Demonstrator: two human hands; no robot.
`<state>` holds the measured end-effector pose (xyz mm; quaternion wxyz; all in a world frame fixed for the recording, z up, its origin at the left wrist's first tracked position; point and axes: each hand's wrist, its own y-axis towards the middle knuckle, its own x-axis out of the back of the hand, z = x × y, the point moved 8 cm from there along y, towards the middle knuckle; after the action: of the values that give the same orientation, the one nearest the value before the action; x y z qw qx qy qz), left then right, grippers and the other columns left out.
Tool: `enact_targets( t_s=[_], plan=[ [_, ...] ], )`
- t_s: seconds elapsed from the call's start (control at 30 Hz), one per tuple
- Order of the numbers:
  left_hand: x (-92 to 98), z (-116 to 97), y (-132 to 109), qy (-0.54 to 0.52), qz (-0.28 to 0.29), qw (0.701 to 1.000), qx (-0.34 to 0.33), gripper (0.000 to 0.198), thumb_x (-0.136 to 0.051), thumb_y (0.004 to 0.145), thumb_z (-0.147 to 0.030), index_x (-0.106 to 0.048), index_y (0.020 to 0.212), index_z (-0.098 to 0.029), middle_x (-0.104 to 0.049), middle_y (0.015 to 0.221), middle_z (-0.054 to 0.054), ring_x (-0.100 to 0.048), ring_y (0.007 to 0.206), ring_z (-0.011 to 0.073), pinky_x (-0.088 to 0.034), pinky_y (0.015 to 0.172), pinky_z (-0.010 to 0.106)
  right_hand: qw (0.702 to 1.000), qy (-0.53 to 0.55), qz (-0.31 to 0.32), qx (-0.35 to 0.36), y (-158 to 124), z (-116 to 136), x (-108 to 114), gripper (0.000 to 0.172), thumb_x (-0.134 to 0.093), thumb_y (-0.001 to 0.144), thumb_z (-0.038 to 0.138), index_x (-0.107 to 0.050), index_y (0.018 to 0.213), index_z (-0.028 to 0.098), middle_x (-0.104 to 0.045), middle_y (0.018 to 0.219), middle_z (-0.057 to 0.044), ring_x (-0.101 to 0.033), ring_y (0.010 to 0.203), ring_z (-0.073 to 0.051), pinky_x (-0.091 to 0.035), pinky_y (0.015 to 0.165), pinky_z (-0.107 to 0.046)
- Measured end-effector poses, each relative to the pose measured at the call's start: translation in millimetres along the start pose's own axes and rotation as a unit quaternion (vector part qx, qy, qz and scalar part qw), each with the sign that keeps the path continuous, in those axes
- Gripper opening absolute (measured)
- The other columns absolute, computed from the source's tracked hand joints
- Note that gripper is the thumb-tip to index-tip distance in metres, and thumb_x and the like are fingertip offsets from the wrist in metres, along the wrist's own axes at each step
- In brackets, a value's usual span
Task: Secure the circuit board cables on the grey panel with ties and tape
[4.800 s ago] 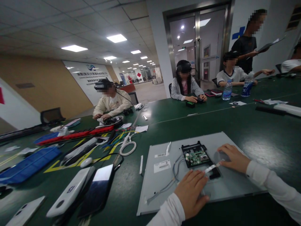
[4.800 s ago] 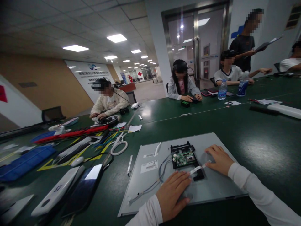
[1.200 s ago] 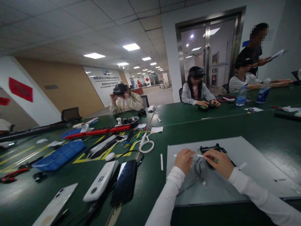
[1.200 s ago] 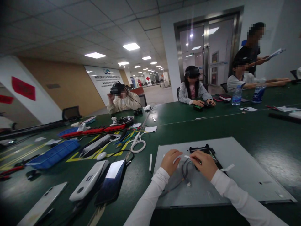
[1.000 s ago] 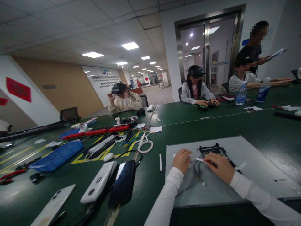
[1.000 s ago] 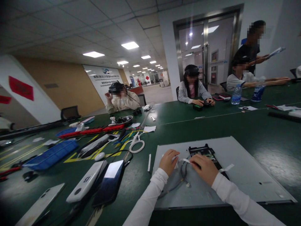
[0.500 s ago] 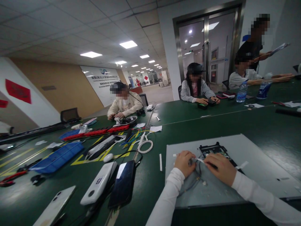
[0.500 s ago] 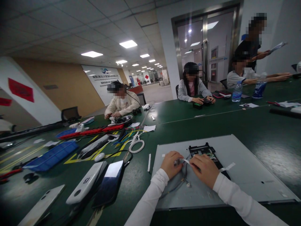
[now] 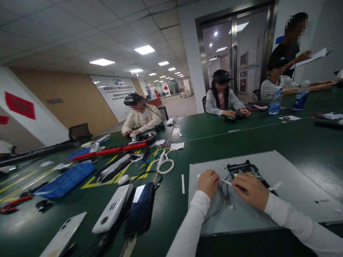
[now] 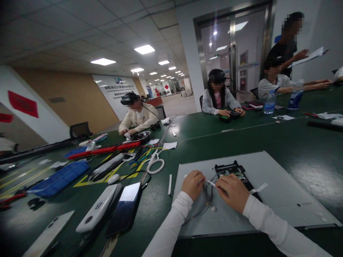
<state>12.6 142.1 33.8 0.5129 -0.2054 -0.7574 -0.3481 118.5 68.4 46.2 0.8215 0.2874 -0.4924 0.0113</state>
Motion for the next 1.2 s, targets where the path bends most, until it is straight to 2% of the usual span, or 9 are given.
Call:
enact_targets(
  t_s=[0.53,0.83,1.2],
  plan=[
    [-5.2,2,-1,0.025,0.036,0.999,0.001,0.018,-0.049,0.074,-0.012,-0.063,0.082,-0.021,-0.055,0.091,0.004,-0.047,0.088,0.0182,-0.037,0.075,0.028,0.999,-0.022,0.046,-0.009,0,3,-5,0.013,-0.042,0.081,0.017,-0.055,0.081,0.02,-0.054,0.082,-0.001,-0.047,0.079,-0.015,-0.029,0.074,-0.031],
    [-10.9,3,0,0.031,0.035,0.999,-0.018,0.023,-0.051,0.073,-0.009,-0.064,0.086,-0.023,-0.055,0.091,0.002,-0.047,0.088,0.0165,-0.038,0.077,0.029,0.999,-0.02,0.045,-0.013,0,1,-6,0.016,-0.041,0.082,0.016,-0.056,0.081,0.02,-0.055,0.082,-0.002,-0.047,0.081,-0.015,-0.028,0.075,-0.03],
    [-12.5,4,-1,0.028,0.055,0.998,0.0,0.026,-0.05,0.074,-0.012,-0.064,0.091,-0.026,-0.052,0.096,0.002,-0.045,0.09,0.0169,-0.038,0.079,0.029,0.999,-0.018,0.039,-0.029,1,0,-5,0.015,-0.042,0.082,0.017,-0.056,0.081,0.02,-0.054,0.081,-0.001,-0.047,0.08,-0.015,-0.028,0.075,-0.029]
  ],
)
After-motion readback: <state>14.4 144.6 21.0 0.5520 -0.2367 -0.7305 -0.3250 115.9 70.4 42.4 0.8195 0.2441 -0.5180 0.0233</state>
